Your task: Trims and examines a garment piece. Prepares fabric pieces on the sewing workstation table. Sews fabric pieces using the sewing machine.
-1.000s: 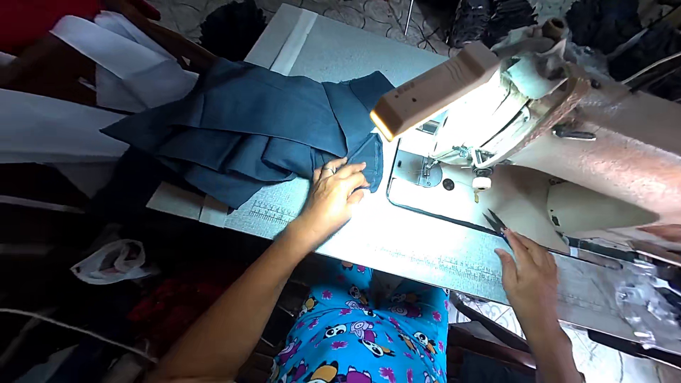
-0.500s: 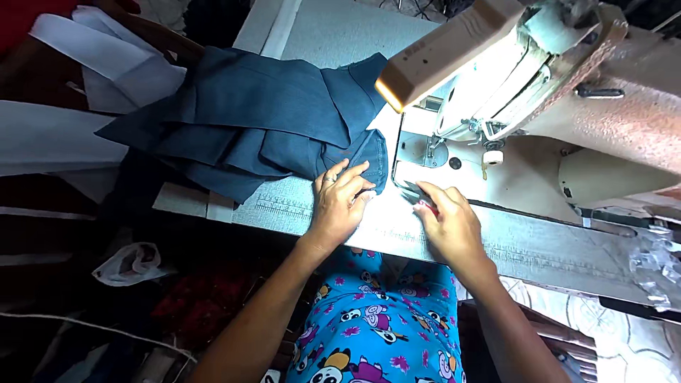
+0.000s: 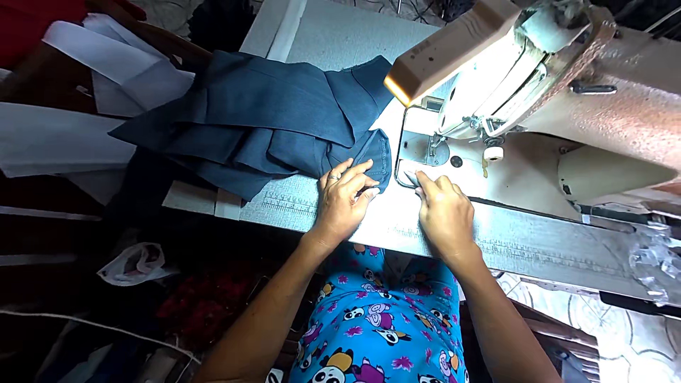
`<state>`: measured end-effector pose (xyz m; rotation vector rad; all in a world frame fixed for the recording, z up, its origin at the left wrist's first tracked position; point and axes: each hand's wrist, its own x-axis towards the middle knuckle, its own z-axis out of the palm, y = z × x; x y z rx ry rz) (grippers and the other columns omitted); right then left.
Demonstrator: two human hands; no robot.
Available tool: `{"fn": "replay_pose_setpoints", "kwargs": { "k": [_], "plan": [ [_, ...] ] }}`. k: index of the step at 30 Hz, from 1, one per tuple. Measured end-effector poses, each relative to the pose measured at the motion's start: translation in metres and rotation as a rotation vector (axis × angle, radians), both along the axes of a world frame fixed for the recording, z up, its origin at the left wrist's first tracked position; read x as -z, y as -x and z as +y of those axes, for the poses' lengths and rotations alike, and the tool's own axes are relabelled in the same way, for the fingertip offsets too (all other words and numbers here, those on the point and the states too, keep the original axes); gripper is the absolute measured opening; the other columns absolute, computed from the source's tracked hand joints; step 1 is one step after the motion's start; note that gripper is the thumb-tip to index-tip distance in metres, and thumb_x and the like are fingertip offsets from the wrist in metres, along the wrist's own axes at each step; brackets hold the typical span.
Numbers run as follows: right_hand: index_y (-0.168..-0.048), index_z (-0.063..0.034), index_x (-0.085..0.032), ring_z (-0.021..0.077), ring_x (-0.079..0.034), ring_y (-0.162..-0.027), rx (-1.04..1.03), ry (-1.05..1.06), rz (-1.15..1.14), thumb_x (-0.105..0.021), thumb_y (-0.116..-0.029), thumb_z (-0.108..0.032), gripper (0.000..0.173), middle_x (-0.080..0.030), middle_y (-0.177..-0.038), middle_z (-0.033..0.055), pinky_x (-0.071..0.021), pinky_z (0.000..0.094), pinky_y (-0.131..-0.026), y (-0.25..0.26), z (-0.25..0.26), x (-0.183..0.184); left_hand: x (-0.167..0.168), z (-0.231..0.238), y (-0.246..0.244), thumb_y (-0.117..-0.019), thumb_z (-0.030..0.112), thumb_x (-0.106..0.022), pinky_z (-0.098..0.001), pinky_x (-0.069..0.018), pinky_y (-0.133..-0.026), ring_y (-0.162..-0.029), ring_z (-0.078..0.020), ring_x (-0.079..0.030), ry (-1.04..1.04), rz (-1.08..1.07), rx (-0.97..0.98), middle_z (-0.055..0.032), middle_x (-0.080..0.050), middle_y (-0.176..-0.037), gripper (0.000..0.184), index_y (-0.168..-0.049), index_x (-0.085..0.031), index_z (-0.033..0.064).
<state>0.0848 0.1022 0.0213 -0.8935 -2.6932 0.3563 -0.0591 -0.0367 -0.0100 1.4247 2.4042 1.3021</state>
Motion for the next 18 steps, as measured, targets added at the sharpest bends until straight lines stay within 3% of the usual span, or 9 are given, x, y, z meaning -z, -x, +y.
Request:
{"fn": "replay_pose_setpoints", "kwargs": {
  "k": [3,6,9,14,18],
  "plan": [
    [-0.140,-0.0060,-0.063,0.0382,-0.066,-0.086,0.053,0.272,0.086,-0.060,-0.1026,-0.015,0.039,-0.067,-0.101,0.0209,-0.0515,0.0566,-0.071,-0.025,0.007,-0.005,-0.004,-0.005,-0.004,-0.0972,0.024,-0.062,-0.0575,-0.0316,-0.114,-0.135,-0.0326,-0.054,-0.022,-0.017,0.115,-0.0078,-0.069,-0.133,0.022,-0.099,-0.078,0.0095],
    [-0.142,-0.0069,-0.062,0.0335,-0.066,-0.086,0.066,0.381,0.128,-0.059,-0.1029,-0.017,0.040,-0.069,-0.107,0.0193,-0.0526,0.0544,-0.073,-0.049,0.005,-0.005,-0.009,-0.011,-0.020,-0.0966,0.026,-0.060,-0.0587,-0.0357,-0.110,-0.131,-0.0344,-0.056,0.059,0.050,0.221,-0.0072,-0.073,-0.124,0.024,-0.097,-0.078,0.0098],
    [-0.140,-0.0069,-0.063,0.0329,-0.065,-0.081,0.052,0.276,0.123,-0.060,-0.1016,-0.016,0.039,-0.068,-0.101,0.0181,-0.0515,0.0522,-0.067,-0.055,0.004,-0.005,-0.008,-0.008,-0.026,-0.0964,0.022,-0.059,-0.0590,-0.0376,-0.107,-0.129,-0.0369,-0.058,0.079,0.121,0.209,-0.0082,-0.074,-0.120,0.023,-0.094,-0.078,0.0090],
    [-0.136,-0.0050,-0.066,0.0413,-0.067,-0.085,0.007,0.088,0.049,-0.062,-0.0996,-0.011,0.037,-0.067,-0.096,0.0223,-0.0522,0.0546,-0.068,-0.039,-0.001,-0.009,-0.009,-0.006,-0.030,-0.1016,0.018,-0.056,-0.0545,-0.0396,-0.109,-0.127,-0.0330,-0.060,0.009,0.057,0.046,-0.0120,-0.072,-0.124,0.024,-0.099,-0.074,0.0032],
    [-0.136,-0.0052,-0.066,0.0415,-0.066,-0.087,0.005,0.025,-0.013,-0.064,-0.0988,-0.010,0.038,-0.066,-0.096,0.0225,-0.0519,0.0517,-0.069,-0.015,-0.007,-0.009,-0.009,-0.007,-0.032,-0.1015,0.017,-0.055,-0.0508,-0.0416,-0.106,-0.128,-0.0296,-0.060,-0.024,0.029,-0.010,-0.0125,-0.070,-0.127,0.023,-0.098,-0.072,0.0030]
  ]
}}
